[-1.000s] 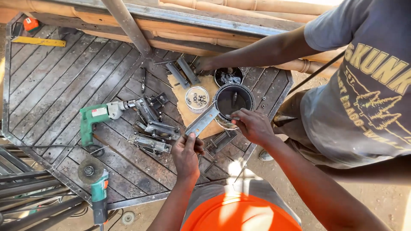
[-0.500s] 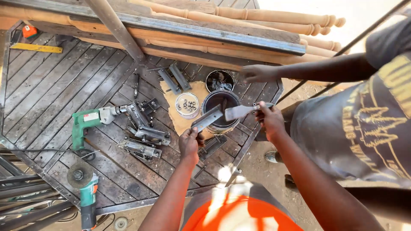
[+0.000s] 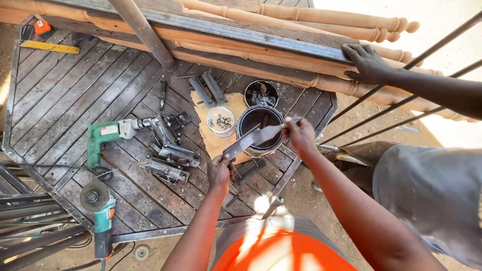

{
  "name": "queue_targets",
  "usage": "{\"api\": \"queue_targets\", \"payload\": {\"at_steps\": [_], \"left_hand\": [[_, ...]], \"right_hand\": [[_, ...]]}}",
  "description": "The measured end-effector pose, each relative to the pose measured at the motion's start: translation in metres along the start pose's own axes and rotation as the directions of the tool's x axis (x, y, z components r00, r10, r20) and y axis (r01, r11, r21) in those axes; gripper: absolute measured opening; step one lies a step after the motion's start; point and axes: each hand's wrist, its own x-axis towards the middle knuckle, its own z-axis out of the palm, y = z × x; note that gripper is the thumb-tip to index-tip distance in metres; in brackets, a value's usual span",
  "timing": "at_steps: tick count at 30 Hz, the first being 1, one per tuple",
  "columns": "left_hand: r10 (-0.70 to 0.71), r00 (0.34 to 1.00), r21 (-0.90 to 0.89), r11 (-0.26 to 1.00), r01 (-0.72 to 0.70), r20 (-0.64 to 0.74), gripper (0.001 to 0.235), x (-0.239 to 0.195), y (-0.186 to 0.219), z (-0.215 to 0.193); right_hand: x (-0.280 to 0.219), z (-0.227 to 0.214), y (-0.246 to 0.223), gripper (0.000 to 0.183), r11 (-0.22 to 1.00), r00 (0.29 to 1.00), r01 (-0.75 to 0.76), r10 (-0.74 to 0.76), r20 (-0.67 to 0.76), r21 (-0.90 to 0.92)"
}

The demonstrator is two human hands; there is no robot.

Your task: A person uses a handheld angle grinder to smooth the edges of small metal components on a workshop table.

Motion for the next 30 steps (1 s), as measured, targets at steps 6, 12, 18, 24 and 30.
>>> {"api": "queue_targets", "payload": {"at_steps": [6, 12, 18, 24, 30], "left_hand": [[-0.006, 0.999, -0.031, 1.000, 0.005, -0.045, 0.017, 0.013, -0.009, -0.008], [-0.032, 0.998, -0.038, 0.999, 0.030, -0.051, 0.014, 0.021, -0.011, -0.015], [-0.033, 0.999, -0.019, 0.999, 0.033, -0.025, 0.014, 0.021, -0.013, -0.017], [-0.026, 0.999, 0.021, 0.999, 0.025, 0.043, 0.018, 0.015, -0.003, -0.018], [-0.032, 0.998, 0.047, 0.998, 0.029, 0.057, 0.019, 0.031, -0.021, -0.023]], "right_hand": [[-0.021, -0.006, -0.030, 0.016, 0.970, 0.972, 0.209, -0.220, -0.081, -0.125], [-0.050, 0.029, -0.019, 0.019, 0.984, 0.980, 0.174, -0.171, 0.105, -0.029], [-0.024, 0.010, -0.025, 0.019, 0.954, 0.973, 0.192, -0.216, -0.086, -0.231], [-0.053, 0.025, -0.030, 0.019, 0.983, 0.983, 0.182, -0.182, 0.011, -0.029], [-0.035, 0.032, -0.022, 0.021, 0.989, 0.989, 0.142, -0.143, 0.030, 0.030]]}}
